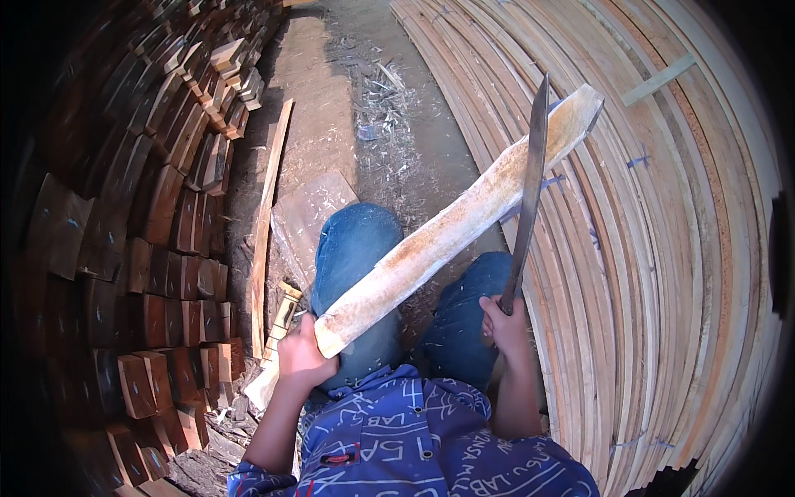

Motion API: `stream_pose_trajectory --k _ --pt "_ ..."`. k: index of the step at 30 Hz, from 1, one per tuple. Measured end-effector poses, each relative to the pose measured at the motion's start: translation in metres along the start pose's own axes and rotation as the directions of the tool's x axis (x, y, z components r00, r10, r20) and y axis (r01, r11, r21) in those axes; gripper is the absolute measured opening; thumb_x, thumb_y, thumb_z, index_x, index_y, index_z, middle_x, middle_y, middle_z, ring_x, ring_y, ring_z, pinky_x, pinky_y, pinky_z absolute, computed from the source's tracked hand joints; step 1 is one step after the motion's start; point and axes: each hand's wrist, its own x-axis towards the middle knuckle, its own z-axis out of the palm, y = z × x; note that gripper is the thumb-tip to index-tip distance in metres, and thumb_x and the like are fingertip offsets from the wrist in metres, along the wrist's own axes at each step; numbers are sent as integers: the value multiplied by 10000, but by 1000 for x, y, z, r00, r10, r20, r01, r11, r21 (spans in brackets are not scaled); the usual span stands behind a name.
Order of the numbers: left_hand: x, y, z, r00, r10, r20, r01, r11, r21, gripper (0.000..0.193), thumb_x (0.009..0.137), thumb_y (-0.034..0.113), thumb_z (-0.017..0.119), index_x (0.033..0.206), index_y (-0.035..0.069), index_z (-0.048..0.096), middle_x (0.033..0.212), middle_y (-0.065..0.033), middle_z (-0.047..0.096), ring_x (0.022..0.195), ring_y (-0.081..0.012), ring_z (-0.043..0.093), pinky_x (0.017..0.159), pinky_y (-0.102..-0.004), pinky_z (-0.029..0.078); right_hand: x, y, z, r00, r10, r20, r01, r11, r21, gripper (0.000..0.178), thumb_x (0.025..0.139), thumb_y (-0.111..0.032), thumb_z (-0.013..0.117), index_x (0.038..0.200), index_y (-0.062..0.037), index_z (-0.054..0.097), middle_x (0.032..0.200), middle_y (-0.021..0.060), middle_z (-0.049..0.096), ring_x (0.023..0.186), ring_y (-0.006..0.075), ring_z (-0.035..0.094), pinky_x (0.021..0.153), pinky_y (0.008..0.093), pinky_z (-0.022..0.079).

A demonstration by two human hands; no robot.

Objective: The person sits on the ground and uses a machete to shave and smooth a long piece of light-colored wood. They repeatedly draw the blade along the wood's surface to remove thin shavings, gradually refining its shape.

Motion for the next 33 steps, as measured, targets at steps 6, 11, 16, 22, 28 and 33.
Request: stream_pose_trajectory --k 6,11,16,22,28,33 --pt "2 1 -6 990 -58 129 64 997 -40 431 693 177 698 1025 15 476 869 -272 645 835 -443 649 765 -486 521 -29 -10 -1 989 89 118 -107 982 155 301 886 -93 691 686 -75 467 506 -11 429 390 84 421 382 255 330" --pt "8 4 -34 905 -6 425 79 985 -155 640 667 182 745 1187 -7 423 1113 -302 587 1071 -445 583 941 -463 457 -27 -4 -27 864 5 503 -220 903 369 323 885 -107 640 650 -100 418 507 -6 411 394 87 398 399 262 322" --pt "10 -11 -30 908 25 418 111 948 -297 676 654 188 761 1216 28 423 1062 -284 620 1021 -432 618 887 -443 488 -22 -8 -14 676 -80 733 -404 792 458 357 912 -172 592 625 -114 388 496 -9 379 398 99 368 421 274 321" --pt "12 -13 -29 929 -13 370 121 955 -270 624 598 212 792 1116 41 488 921 -228 673 895 -401 676 793 -424 527 -8 0 -5 542 -64 838 -537 740 404 360 950 -227 535 637 -112 399 500 -1 376 408 113 388 446 287 352" --pt "7 -3 -34 950 59 306 -31 995 -97 573 600 259 762 1049 2 514 880 -279 668 843 -441 667 764 -470 539 2 18 11 926 161 342 -257 932 256 291 924 -157 645 691 -81 489 559 23 488 455 134 496 475 277 419" --pt "5 4 -30 960 0 279 17 998 -57 552 599 247 744 1026 -23 521 869 -298 661 866 -461 654 794 -479 525 -3 28 22 988 -145 -61 151 981 124 238 882 -84 716 739 -53 527 584 23 540 474 98 523 439 250 416"
